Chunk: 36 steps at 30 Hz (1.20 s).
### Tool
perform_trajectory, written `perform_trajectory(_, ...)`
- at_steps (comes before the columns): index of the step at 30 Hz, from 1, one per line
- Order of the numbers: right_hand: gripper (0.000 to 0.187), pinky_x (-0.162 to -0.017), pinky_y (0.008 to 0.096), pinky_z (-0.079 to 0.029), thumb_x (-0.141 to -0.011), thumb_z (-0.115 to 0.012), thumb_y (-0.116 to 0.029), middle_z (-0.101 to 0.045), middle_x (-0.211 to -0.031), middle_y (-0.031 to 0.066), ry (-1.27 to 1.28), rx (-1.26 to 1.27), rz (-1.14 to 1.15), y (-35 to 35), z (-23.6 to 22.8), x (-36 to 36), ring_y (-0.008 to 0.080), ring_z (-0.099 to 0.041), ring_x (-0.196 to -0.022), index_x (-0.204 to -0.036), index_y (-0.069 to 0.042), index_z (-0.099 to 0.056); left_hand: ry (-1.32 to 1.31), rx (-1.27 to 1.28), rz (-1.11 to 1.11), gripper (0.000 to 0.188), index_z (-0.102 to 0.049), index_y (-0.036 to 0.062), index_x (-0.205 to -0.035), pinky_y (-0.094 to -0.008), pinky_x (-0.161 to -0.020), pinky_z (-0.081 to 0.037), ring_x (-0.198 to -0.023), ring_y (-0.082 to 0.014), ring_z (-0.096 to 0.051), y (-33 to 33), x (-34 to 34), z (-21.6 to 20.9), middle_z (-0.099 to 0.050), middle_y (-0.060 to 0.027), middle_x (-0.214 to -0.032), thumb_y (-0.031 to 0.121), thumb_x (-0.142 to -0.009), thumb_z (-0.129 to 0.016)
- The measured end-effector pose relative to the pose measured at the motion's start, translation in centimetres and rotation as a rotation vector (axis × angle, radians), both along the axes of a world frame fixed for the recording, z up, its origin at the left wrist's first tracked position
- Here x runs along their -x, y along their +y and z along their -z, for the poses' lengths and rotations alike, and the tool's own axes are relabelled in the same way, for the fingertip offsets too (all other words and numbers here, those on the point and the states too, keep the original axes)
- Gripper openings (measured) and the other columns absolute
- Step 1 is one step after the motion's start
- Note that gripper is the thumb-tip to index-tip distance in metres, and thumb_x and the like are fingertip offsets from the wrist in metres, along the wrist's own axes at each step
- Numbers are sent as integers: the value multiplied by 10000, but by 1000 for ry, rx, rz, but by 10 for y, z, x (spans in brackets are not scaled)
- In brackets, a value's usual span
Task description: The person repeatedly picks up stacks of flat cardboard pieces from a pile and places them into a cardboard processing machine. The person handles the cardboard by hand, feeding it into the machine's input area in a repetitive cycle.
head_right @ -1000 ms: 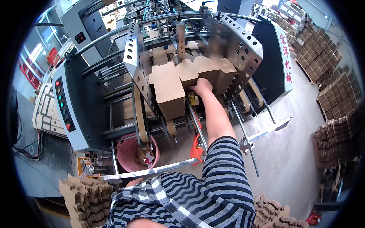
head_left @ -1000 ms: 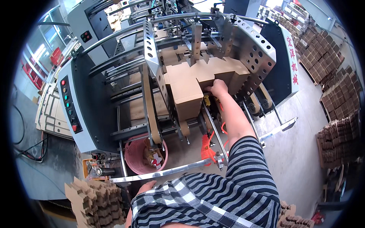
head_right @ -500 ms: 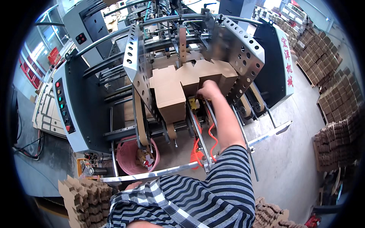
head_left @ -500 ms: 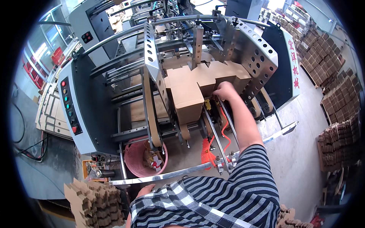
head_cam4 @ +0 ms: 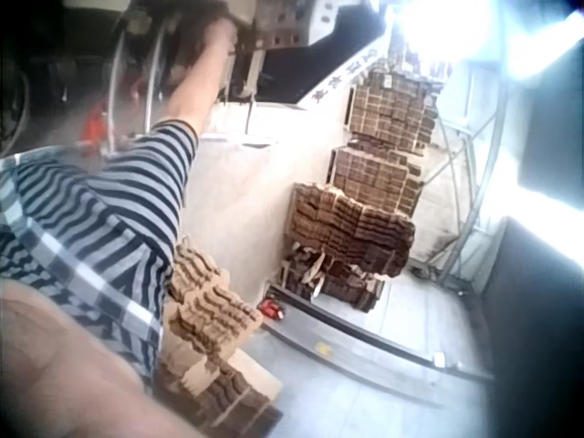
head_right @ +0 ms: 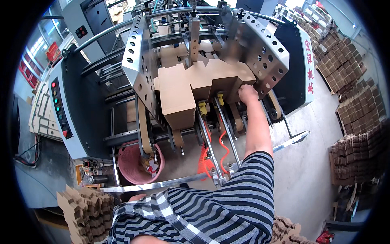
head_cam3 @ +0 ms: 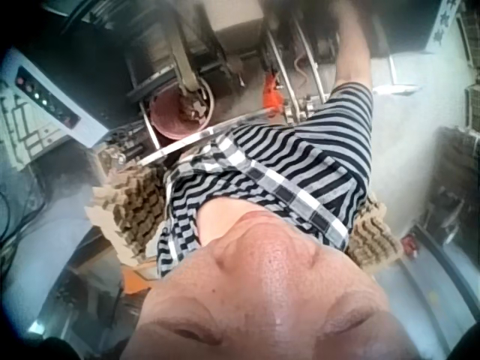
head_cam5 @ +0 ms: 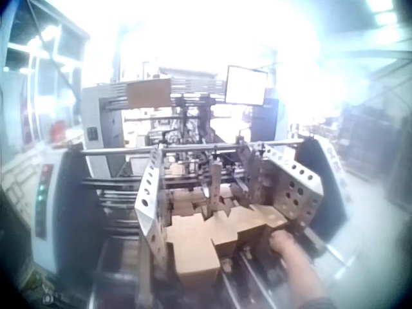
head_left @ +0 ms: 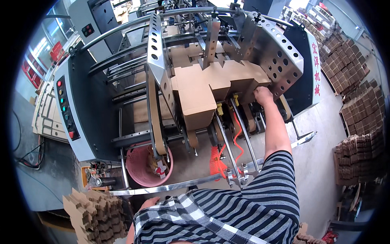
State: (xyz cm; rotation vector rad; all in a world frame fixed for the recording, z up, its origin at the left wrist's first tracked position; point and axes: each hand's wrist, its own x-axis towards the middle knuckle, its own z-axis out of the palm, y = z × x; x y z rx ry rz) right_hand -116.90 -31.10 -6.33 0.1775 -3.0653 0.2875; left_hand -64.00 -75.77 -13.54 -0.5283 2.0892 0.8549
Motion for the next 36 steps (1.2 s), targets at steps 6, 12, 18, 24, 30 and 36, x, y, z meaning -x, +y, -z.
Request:
perform_trajectory(6,218,-802,431,-507,-812,-549,-208,-658,-955,177,-60,-137,-36,1,-10,8,349,-625,-925,-902,-63,-685,73,-5,82,532,-504,59,-1276,-370,-979,-405,-1143,-335,-535,1,8,1,-576,-201,-1199,324,-822,-581)
perform_trajectory(12,187,-809,427,-506,-770,-564,-148,-656,-965,186,-61,-54,37,-5,-7,1,348,-623,-934,-858,-38,-686,84,-21,122,534,-504,44,-1269,-351,-960,-419,-1115,-313,-559,0,13,8,-597,-193,-1167,333,-827,-584)
perform_trajectory(18,178,-822,426,-498,-745,-574,-127,-645,-977,205,-102,-23,-55,-11,7,1,358,-615,-942,-843,-31,-687,111,-54,108,540,-493,37,-1281,-343,-964,-413,-1121,-302,-557,-8,2,16,-588,-195,-1186,320,-831,-586)
perform_trajectory(24,197,-827,431,-495,-768,-563,-148,-652,-980,187,-31,0,11,-13,21,4,359,-614,-949,-867,-31,-687,87,-61,85,525,-515,36,-1257,-361,-978,-403,-1141,-340,-534,-13,-11,27,-565,-215,-1213,328,-827,-581)
perform_trajectory(30,231,-813,411,-509,-759,-576,-156,-664,-987,167,-252,-199,-2,-47,-34,-56,340,-630,-955,-925,-43,-691,192,-32,73,518,-522,23,-1242,-360,-927,-438,-1073,-324,-584,-10,-10,22,-608,-207,-1138,305,-813,-594)
perform_trajectory(36,213,-694,354,-518,-739,-575,-172,-664,-730,156,-646,280,-456,-127,-75,-162,254,-665,-729,-808,-5,-690,226,-33,1,494,-520,31,-1254,-352,-908,-457,-1033,-302,-611,-15,-30,40,-631,-194,-1102,240,-817,-618)
